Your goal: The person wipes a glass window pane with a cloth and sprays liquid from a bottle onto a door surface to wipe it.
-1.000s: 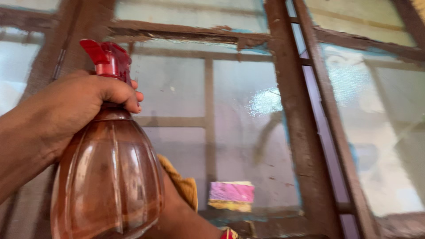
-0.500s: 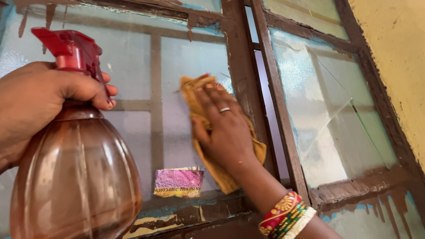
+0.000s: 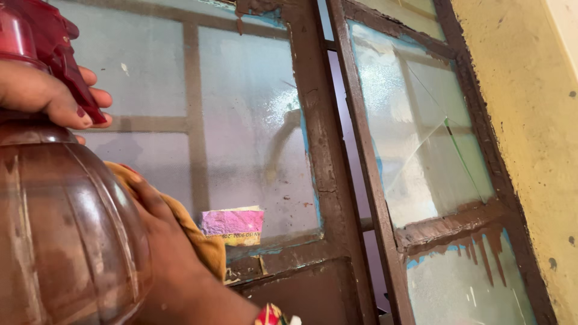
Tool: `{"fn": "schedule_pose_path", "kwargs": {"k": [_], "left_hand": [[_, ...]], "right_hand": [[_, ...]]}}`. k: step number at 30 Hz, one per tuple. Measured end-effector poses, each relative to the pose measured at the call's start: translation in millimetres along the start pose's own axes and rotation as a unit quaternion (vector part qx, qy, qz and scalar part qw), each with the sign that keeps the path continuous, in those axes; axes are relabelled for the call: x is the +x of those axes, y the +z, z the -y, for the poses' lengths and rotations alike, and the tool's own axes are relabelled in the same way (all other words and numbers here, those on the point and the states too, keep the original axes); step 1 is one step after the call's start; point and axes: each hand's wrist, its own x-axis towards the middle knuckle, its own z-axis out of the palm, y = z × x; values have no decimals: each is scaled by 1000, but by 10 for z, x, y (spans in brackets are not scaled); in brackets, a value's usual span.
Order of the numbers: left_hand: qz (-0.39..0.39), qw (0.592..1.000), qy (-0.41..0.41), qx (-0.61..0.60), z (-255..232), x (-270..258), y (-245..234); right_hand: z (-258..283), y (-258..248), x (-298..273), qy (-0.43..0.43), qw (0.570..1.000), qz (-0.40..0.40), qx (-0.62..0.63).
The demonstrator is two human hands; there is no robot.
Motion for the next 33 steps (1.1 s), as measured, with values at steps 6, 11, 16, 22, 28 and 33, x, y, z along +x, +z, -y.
{"fn": "schedule_pose_path", "kwargs": {"k": [6, 11, 16, 22, 28, 33], "left_hand": [[0, 1000, -14, 2, 108, 122, -88], [1, 999, -35, 5, 227, 193, -218], [16, 1000, -3, -10, 462, 73, -293], [30, 995, 98, 10, 535, -371, -476], [36, 999, 14, 22, 980, 330, -675], [83, 986, -9, 144, 1473, 758, -912]], "right_hand": [[-662, 123, 702, -1, 965, 121, -233], [-1456, -123, 712, 45, 983, -28, -174], [-1654, -481, 238, 159, 972, 9, -172], [-1172, -560, -403, 196, 963, -34, -183], [-440, -243, -418, 202, 960, 0, -194], [297, -32, -402, 112, 992, 31, -51]]}}
